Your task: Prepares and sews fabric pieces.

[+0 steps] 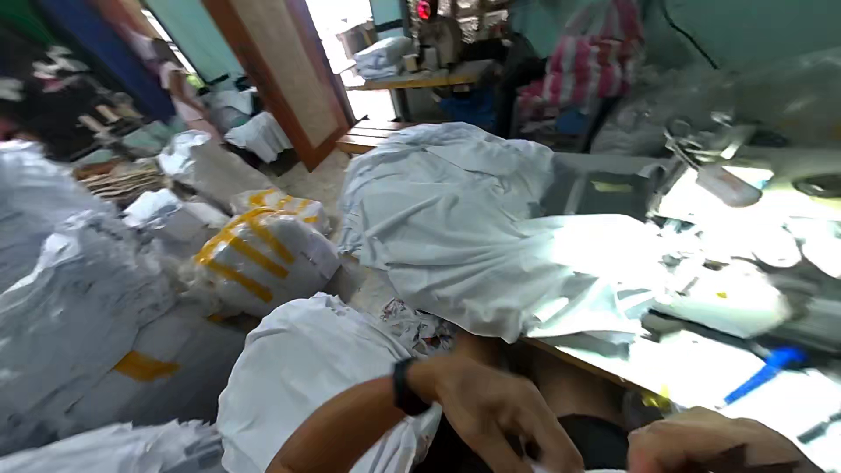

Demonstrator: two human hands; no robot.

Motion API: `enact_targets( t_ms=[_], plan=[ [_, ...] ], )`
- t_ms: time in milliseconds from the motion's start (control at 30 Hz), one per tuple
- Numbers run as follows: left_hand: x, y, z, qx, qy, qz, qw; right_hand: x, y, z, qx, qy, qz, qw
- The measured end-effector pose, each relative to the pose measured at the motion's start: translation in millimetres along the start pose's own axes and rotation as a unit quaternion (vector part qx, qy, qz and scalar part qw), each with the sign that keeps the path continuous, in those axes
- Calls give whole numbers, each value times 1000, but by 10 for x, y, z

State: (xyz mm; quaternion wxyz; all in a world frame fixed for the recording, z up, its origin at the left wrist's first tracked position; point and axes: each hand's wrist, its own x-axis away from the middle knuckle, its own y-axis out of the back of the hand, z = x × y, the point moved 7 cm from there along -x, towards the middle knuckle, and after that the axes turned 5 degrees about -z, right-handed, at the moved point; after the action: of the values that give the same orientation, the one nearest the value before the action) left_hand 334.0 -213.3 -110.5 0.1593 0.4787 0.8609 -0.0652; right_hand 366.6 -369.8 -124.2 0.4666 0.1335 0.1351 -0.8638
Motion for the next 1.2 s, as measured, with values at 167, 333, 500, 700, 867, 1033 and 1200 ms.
enact_targets(
  t_ms=[167, 333, 500, 700, 867, 1033, 1200],
  plan=[
    [-254, 480, -378, -383, -33, -104, 917, 6, 37, -114, 104, 42, -71, 991],
    [-353, 714, -327, -378, -65, -158, 910, -30, 256, -234, 24, 86, -172, 981],
    [-387, 918, -122, -330, -9, -206, 921, 129, 492, -201, 216, 88, -337, 912],
    [-474, 997, 13, -393, 13, -263, 881, 221, 662, -311, 287, 55, -401, 868],
    [-479, 965, 62, -498, -3, -288, 818, 207, 741, -392, 312, 29, -445, 839],
    [-445, 916, 94, -581, -14, -282, 763, 193, 763, -460, 293, 12, -470, 833],
    [-561, 952, 63, -565, 2, -244, 788, 157, 753, -591, 219, -8, -466, 857]
  ],
)
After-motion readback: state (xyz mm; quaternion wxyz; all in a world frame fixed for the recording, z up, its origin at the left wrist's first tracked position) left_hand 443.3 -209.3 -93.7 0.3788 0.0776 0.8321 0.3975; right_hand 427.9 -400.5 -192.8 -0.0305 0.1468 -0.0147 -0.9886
